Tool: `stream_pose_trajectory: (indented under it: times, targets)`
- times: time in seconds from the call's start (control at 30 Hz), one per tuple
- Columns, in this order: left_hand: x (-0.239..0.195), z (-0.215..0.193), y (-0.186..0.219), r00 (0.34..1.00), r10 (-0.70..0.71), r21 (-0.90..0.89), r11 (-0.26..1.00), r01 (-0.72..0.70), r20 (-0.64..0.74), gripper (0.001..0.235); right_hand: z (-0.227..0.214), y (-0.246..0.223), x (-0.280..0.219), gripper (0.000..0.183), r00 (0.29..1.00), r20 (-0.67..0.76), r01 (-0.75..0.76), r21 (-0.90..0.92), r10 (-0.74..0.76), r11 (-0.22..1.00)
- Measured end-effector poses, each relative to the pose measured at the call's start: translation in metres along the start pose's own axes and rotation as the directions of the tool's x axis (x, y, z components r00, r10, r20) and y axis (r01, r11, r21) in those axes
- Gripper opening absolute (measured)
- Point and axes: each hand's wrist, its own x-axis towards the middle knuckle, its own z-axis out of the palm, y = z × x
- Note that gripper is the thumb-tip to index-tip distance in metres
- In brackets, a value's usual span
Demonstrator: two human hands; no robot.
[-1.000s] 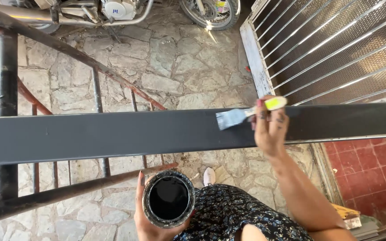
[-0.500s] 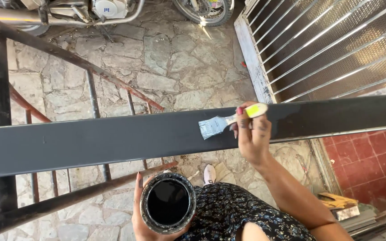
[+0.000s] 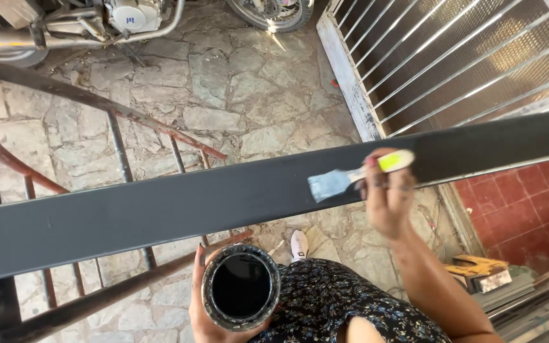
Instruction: Painting a long metal beam with black paint using a brush
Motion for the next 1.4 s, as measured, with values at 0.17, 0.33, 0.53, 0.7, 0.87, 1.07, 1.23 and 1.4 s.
stream_pose_trajectory:
  times: [0.17,0.33,0.53,0.7,0.87,1.07,1.23,1.4]
  targets:
    - [0.004,-0.001,-0.002,0.999,0.021,-0.031,0.999,-0.02,0.034,0.15,-0.084,0.04,-0.01,0.014,0.992,-0.101,-0.097,-0.16,0.081,0.982]
    - [0.005,0.005,-0.001,0.997,0.044,-0.073,0.997,-0.039,0.066,0.15,-0.105,0.027,-0.013,0.015,0.964,-0.263,-0.024,-0.198,-0.03,0.98]
    - [0.012,0.0,0.001,0.991,0.091,-0.097,0.992,-0.081,0.1,0.149,-0.07,0.036,-0.032,0.012,0.997,-0.075,0.011,0.033,-0.008,0.999]
    - [0.01,0.004,0.002,0.987,0.109,-0.149,0.985,-0.091,0.115,0.148,-0.149,0.058,-0.034,0.015,0.946,-0.236,0.126,-0.358,-0.221,0.925]
    - [0.012,0.001,0.012,0.974,0.211,-0.11,0.973,-0.202,0.086,0.145,-0.056,0.031,-0.052,0.012,0.96,-0.246,0.112,-0.101,-0.134,0.989]
    - [0.013,0.0,0.019,0.981,0.17,-0.105,0.981,-0.161,0.088,0.145,-0.125,0.057,-0.06,0.015,0.924,-0.251,0.183,-0.376,-0.29,0.908]
    - [0.014,0.001,0.025,0.983,0.149,-0.101,0.985,-0.138,0.11,0.145,-0.063,0.044,-0.064,0.011,0.853,-0.38,0.361,-0.068,-0.359,0.93]
    - [0.021,0.004,0.03,0.987,0.114,-0.102,0.99,-0.102,0.115,0.145,-0.14,0.099,-0.079,0.016,0.926,-0.298,0.114,-0.361,-0.23,0.926]
